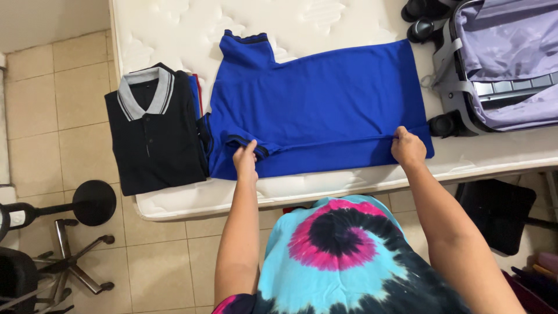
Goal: The person folds shirts and a scarf by hand and packs them into a suitcase on a bed.
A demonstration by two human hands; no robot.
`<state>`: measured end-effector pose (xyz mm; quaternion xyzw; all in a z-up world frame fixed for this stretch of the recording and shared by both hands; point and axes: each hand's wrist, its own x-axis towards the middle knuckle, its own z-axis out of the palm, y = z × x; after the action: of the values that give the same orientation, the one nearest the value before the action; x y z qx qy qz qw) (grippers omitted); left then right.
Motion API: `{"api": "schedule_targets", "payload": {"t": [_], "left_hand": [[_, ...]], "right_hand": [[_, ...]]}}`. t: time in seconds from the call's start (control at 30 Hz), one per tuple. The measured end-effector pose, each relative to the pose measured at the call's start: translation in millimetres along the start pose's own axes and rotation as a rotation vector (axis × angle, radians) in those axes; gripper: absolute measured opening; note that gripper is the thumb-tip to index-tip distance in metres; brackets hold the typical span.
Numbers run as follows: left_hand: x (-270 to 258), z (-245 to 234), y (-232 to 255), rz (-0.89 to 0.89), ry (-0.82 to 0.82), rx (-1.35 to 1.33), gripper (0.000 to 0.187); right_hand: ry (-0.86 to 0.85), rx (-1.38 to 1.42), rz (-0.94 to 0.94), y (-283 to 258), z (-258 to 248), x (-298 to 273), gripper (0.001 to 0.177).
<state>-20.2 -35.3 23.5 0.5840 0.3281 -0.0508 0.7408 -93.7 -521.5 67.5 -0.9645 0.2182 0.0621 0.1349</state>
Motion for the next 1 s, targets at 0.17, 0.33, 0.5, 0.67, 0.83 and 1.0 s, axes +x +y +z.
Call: {"api": "schedule_targets", "payload": {"t": [0.17,0.33,0.5,0.67,0.83,1.0], "left_hand": [[15,27,13,0.004,-0.020,-0.057,0.020],[6,41,17,-0.052,-0.103,-0.125,0.045],[1,18,-10,0.435,-0.214,0.376,0.071],[-33,-43,2,0.503,-0.165,1.372,0.091],[-52,-39,39,0.267,-0.176,1.484,0.088],[-60,-17,42,0.364,0.004,1.550,0.075]], "right_hand": [[0.175,0.078,-0.079,2,0,-1,0.015],[0.136,0.211,0.044,-8,-3,-11,0.043],[0.117,0.155,-0.155,1,15,-25,0.082],[0.061,0.080,-0.160,2,40,-33,0.085],[-0.058,0.102,-0.064,3,49,-38,0.082],[0.062,0.097,-0.142,9,41,-47,0.067]]}}
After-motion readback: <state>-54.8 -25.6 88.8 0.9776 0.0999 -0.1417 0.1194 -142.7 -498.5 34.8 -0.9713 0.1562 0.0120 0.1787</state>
